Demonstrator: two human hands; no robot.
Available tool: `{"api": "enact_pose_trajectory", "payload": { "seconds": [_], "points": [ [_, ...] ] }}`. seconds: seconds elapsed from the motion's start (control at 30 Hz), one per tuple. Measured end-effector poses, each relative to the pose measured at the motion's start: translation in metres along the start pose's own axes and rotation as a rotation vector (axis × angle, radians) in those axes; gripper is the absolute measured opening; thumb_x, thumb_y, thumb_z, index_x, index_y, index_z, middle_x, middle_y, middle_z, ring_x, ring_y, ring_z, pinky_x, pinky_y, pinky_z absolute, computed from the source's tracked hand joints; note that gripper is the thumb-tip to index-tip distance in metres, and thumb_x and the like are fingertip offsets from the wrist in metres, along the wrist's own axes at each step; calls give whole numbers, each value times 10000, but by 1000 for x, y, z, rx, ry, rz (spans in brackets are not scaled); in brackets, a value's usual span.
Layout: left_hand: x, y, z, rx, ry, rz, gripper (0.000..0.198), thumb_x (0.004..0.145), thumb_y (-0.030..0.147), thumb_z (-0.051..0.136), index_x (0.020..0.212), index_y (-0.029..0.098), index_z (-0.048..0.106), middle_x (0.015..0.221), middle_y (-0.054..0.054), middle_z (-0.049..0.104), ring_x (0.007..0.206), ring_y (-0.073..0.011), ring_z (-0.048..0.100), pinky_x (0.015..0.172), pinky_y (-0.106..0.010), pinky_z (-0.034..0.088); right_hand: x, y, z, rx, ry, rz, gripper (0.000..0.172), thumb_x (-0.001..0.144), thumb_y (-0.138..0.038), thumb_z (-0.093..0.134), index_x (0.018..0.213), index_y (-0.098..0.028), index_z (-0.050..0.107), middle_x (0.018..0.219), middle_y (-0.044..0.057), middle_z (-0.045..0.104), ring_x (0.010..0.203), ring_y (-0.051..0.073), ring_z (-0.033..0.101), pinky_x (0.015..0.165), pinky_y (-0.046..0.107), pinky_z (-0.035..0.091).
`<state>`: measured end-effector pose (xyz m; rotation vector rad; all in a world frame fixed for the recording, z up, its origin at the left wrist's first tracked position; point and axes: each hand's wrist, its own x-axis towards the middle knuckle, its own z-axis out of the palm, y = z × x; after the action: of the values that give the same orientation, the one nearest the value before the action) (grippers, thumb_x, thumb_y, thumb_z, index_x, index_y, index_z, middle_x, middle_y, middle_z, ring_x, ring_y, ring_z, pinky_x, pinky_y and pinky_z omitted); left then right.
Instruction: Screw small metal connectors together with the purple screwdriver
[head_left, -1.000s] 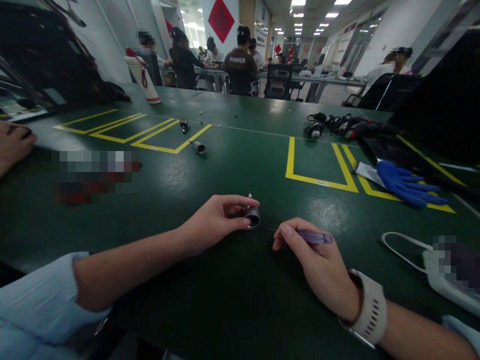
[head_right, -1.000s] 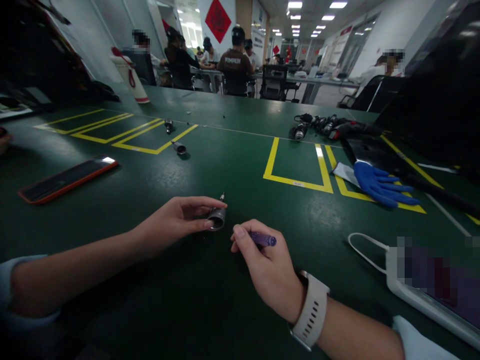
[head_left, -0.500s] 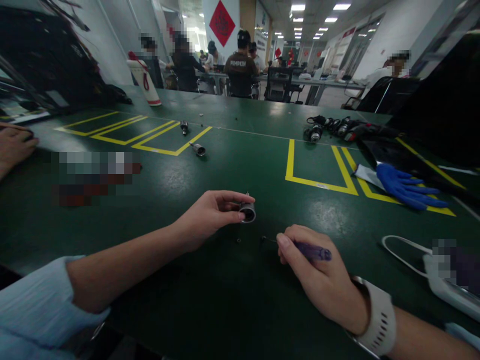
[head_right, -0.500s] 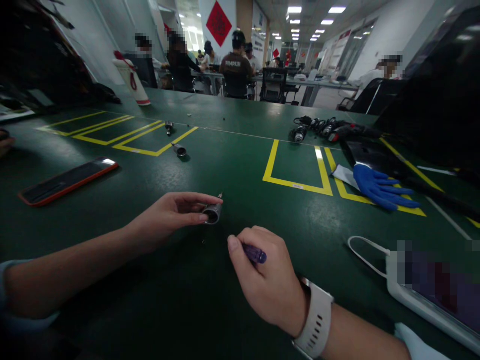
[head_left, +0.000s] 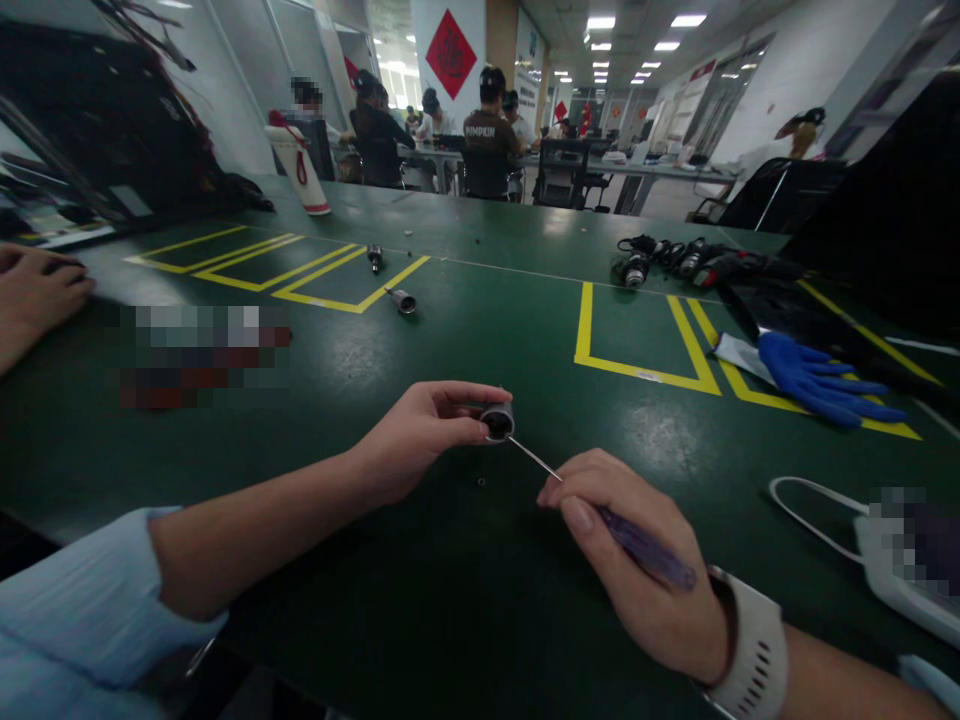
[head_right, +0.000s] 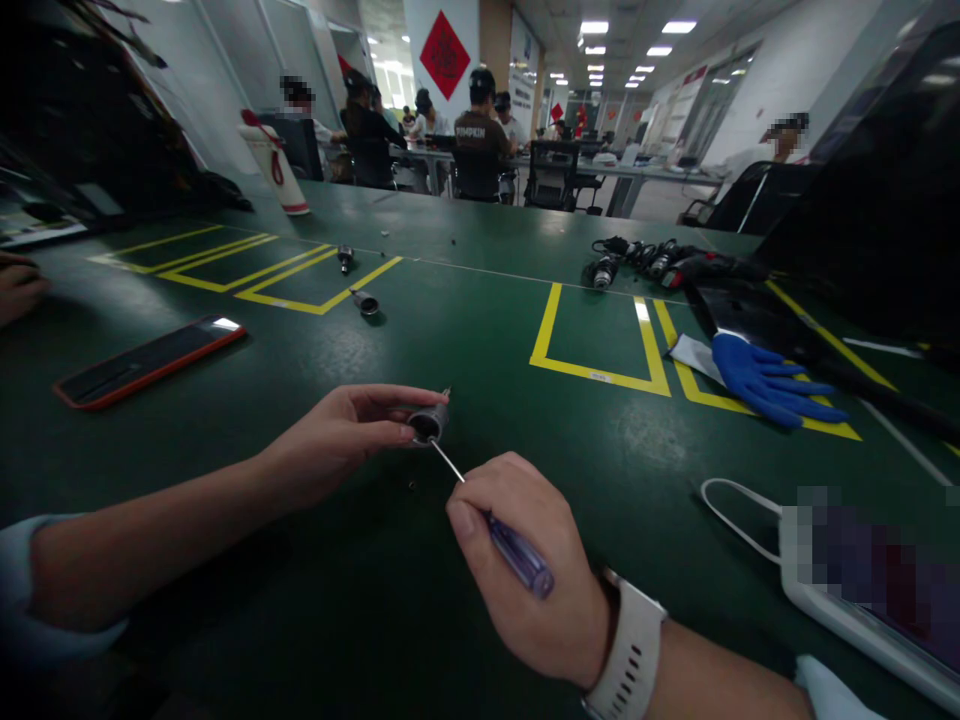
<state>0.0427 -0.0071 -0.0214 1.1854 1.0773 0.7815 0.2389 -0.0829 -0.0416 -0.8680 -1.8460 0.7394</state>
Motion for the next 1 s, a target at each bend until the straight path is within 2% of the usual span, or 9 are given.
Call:
{"api": "enact_pose_trajectory", "payload": {
  "seconds": [0.17,0.4,0.63,1.0],
  "points": [
    [-2,0,2,-13,-12,0,356,638,74,717,984,155,702,990,-60,722,919,-184,656,915,-341,468,1,2,5,-63,-116,25,126,901,-115,465,897,-203,555,858,24,602,862,161,563,767,327,468],
    [-3,-1,4,-14,-19,3,367,622,72,717,982,138,691,963,-54,726,907,-181,662,892,-325,482,2,5,7,-118,-153,41,154,904,-122,466,979,-216,563,951,31,609,910,168,556,805,350,477],
    [-3,0,8,74,21,39,280,641,69,671,913,134,692,973,-57,724,928,-195,662,867,-336,501,2,3,8,-124,-215,38,172,896,-101,467,993,-196,573,982,47,613,930,171,556,835,362,475],
    [-4,-1,8,116,-1,104,260,654,73,652,903,137,693,998,-60,723,947,-203,666,885,-349,515,1,2,9,-151,-177,-4,186,893,-95,474,1011,-201,571,976,42,625,917,171,565,813,366,479]
  ]
}}
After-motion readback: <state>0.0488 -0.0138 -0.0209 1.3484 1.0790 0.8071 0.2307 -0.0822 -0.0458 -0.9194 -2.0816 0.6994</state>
